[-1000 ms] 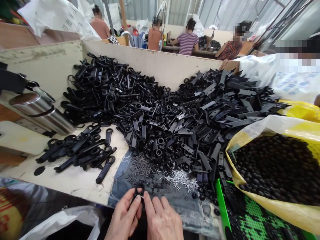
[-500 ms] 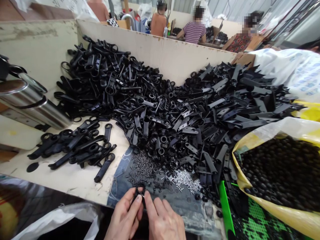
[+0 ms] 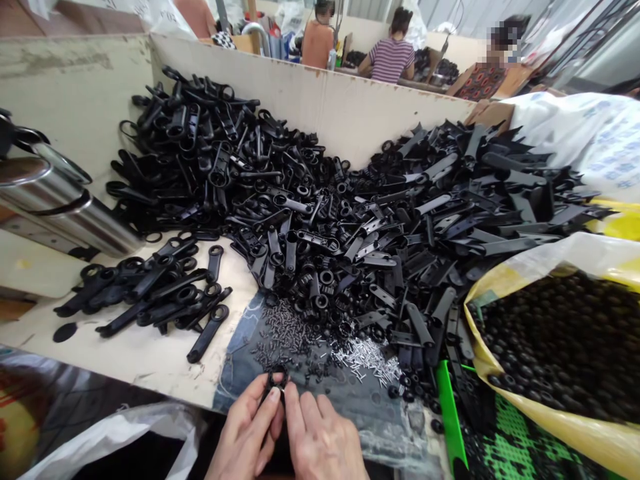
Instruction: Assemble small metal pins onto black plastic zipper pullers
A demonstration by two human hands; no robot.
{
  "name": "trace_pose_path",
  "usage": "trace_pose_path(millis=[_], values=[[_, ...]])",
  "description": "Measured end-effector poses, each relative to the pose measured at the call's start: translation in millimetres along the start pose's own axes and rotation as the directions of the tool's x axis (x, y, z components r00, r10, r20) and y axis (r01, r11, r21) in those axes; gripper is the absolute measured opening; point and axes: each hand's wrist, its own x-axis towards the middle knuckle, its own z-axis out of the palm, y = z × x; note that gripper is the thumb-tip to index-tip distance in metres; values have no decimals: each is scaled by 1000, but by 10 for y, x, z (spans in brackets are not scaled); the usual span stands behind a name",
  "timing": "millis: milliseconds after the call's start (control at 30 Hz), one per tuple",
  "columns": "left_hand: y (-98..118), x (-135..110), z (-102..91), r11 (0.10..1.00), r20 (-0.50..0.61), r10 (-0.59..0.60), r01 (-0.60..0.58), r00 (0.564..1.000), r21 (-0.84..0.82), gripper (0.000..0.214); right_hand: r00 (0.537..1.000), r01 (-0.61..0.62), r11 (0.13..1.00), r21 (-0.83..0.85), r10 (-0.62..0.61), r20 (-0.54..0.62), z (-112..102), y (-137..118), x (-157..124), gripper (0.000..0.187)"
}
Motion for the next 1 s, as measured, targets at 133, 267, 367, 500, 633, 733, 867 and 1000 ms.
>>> trace_pose_path(millis=[133,267,367,500,633,733,867,1000], values=[[3,-36,2,998,-37,1,-3,999,-62,58,999,44,999,-10,-44,-31,-34,20,58,39],[20,-54,5,996,-46,-36,32,998,-83,57,996,93,996,17,-93,6,-62,71,93,29],[32,-57,-2,995,-30,-24,21,999,-97,52,992,120,993,19,-120,31,-88,113,125,21],[15,-46,-48,999,12,-20,20,1000,-36,47,983,153,986,67,-159,88,-140,167,167,26],[-9,-32,-91,996,39,-64,62,997,60,66,968,126,976,177,-160,193,-174,219,182,38],[6,-29,-112,991,67,-47,38,997,125,79,956,67,969,237,-130,264,-170,247,193,42],[71,-9,-132,999,116,-15,10,993,46,72,926,-66,951,302,-54,374,-163,255,231,39],[120,8,-140,990,153,-87,103,984,-99,71,921,-192,881,431,10,390,-184,243,240,27]])
